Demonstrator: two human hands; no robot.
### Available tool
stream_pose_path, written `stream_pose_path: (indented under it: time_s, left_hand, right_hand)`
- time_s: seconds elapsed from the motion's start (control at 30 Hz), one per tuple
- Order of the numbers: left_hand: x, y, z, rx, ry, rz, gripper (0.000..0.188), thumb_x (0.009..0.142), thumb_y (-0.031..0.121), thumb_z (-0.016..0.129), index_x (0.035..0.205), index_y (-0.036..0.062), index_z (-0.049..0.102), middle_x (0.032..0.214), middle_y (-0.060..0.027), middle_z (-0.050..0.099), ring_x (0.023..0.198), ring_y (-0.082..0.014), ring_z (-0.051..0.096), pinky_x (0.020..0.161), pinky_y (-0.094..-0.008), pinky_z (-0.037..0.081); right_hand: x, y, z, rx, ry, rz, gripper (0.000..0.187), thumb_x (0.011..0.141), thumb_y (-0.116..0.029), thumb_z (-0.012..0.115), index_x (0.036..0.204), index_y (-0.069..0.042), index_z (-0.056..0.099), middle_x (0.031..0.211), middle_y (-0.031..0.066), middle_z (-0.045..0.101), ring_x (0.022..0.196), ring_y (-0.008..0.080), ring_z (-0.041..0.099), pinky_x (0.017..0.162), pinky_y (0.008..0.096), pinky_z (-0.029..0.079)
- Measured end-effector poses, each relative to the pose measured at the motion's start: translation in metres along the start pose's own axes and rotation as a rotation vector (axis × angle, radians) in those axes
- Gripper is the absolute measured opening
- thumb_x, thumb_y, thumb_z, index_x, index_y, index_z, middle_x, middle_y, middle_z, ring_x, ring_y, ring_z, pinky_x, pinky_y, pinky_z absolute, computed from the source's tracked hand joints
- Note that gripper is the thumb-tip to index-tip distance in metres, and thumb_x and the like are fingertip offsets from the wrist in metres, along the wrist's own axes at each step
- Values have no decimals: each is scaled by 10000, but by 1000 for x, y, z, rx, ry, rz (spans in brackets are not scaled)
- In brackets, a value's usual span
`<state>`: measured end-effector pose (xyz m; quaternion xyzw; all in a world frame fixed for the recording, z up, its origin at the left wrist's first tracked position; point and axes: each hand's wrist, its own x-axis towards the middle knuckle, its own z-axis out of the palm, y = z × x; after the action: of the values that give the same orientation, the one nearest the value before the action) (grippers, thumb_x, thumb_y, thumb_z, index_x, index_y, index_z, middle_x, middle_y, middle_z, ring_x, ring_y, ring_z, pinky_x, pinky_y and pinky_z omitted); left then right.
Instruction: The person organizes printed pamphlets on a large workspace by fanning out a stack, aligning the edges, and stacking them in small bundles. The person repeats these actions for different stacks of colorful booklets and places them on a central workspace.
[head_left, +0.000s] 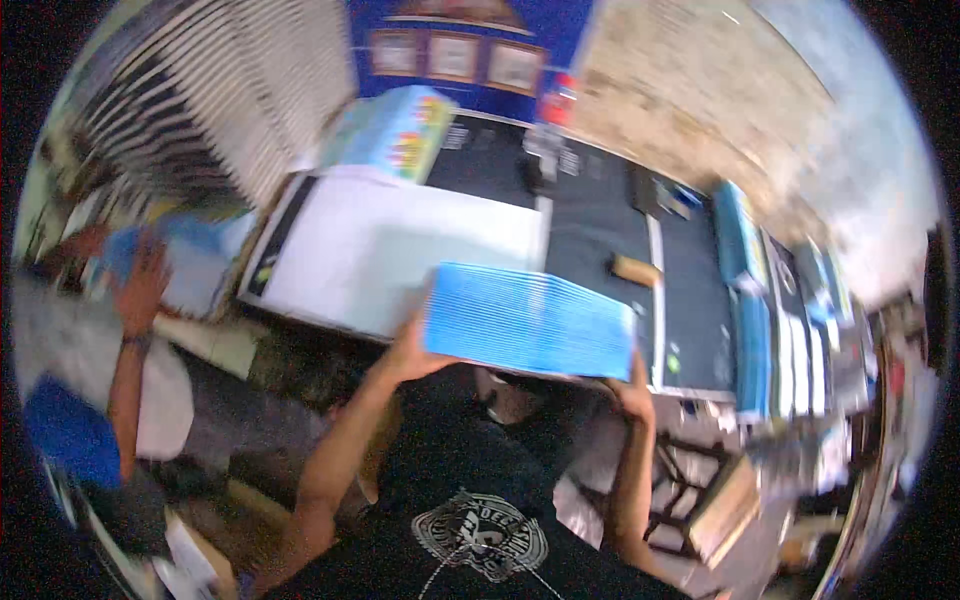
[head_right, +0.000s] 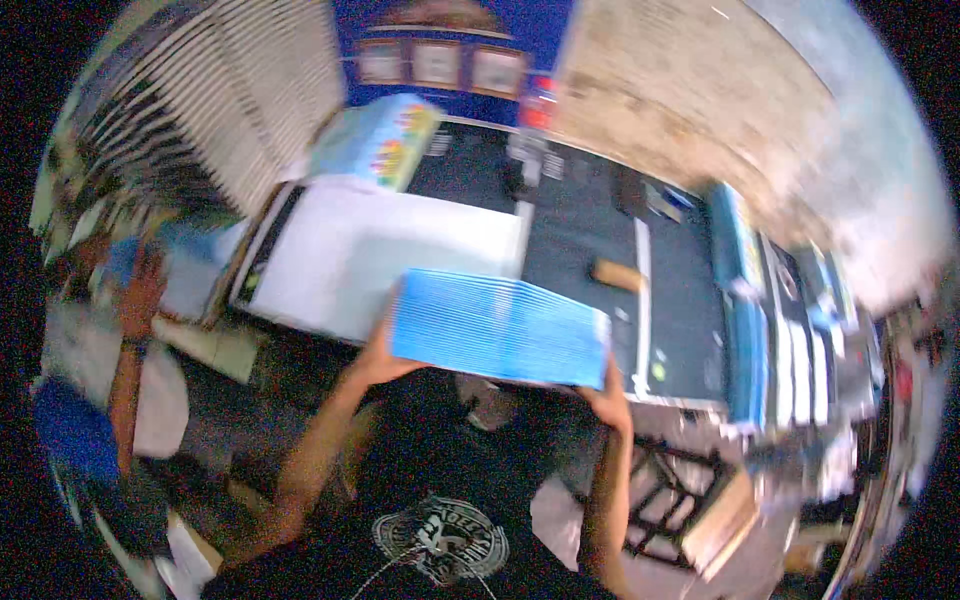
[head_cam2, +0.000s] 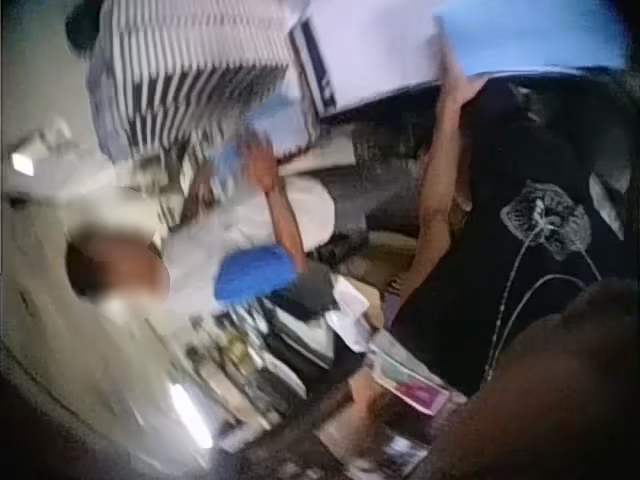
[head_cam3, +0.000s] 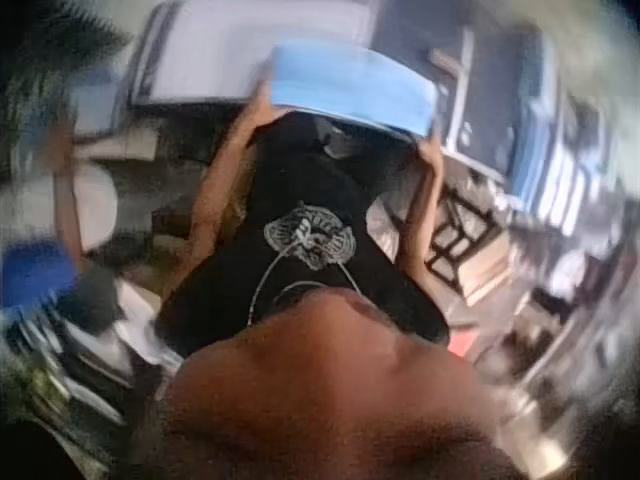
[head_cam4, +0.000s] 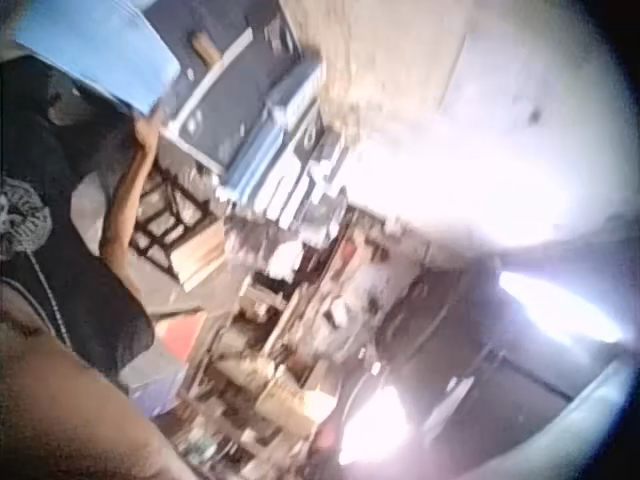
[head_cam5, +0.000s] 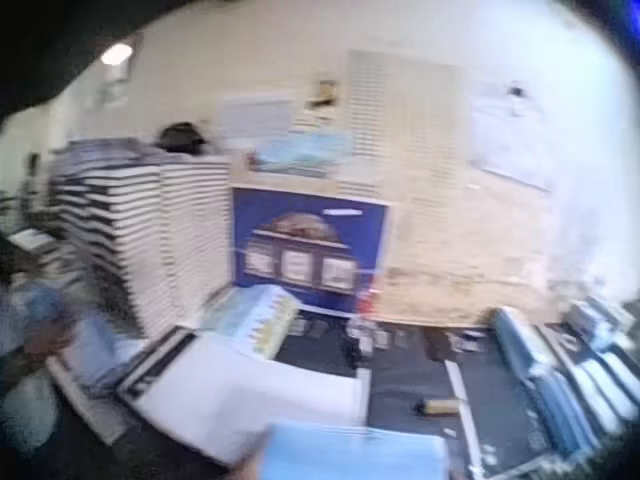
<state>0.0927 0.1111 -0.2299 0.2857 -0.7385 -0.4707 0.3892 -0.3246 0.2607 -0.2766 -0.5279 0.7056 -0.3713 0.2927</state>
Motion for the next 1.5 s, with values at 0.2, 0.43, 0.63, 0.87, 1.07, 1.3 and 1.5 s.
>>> stream_pose_path:
  time_s: [0.2, 0.43, 0.63, 0.87, 1.07, 1.3, 1.5]
  left_hand:
    - [-6, -13, 1, 217, 102, -16, 1316, 689, 281, 935, 1607, 45, 22, 1641, -248, 183, 1482, -376, 297, 1199, -528, 307]
    - [7, -20, 12, 165, 127, 103, 1425, 581, 379, 984, 1596, 27, 48, 1597, -242, 233, 1490, -358, 258, 1214, -517, 261]
    - [49, -35, 15, 90, 175, -3, 1257, 526, 377, 1013, 1485, 17, 285, 1359, -186, 459, 1304, -328, 464, 1121, -498, 399]
    - [40, -47, 1, 201, 193, -101, 1231, 509, 224, 1021, 1486, -14, 310, 1359, -218, 543, 1314, -334, 507, 1144, -433, 405]
    - [36, -49, -2, 293, 169, 93, 997, 558, 312, 1007, 1331, 23, 448, 1222, -170, 588, 1141, -289, 614, 944, -429, 544]
    - [33, -66, 0, 222, 165, 16, 965, 543, 236, 1014, 1332, 9, 507, 1282, -161, 599, 1139, -276, 613, 959, -421, 533]
    - [17, -99, -26, 309, 17, -343, 1010, 636, 242, 971, 1442, -9, 415, 1400, -183, 525, 1242, -272, 564, 1030, -427, 491]
  right_hand:
    - [-3, 19, 18, 173, 137, 83, 902, 795, 8, 739, 1568, -13, 276, 1527, 166, 439, 1396, 284, 422, 1168, 412, 327]
    - [-2, 32, 27, 474, 117, 19, 951, 740, -14, 689, 1583, -19, 249, 1544, 149, 387, 1395, 256, 386, 1155, 382, 311]
    - [42, 18, 14, 761, 202, -109, 889, 744, 19, 629, 1559, -20, 276, 1365, 178, 557, 1172, 298, 626, 1010, 433, 533]
    - [41, -15, 54, 783, 138, 84, 904, 809, -126, 787, 1561, -50, 290, 1400, 155, 521, 1242, 253, 549, 995, 387, 492]
    - [24, -5, 55, 764, 183, 119, 944, 785, -3, 712, 1587, -48, 216, 1293, 90, 550, 1079, 176, 595, 921, 331, 520]
    - [28, 15, 53, 506, 215, 308, 921, 741, -23, 758, 1537, -51, 297, 1209, 69, 579, 1100, 178, 576, 946, 348, 501]
    - [38, 50, 67, 409, 225, 87, 1021, 643, -137, 834, 1523, -9, 331, 1275, 106, 567, 1147, 240, 578, 1037, 389, 452]
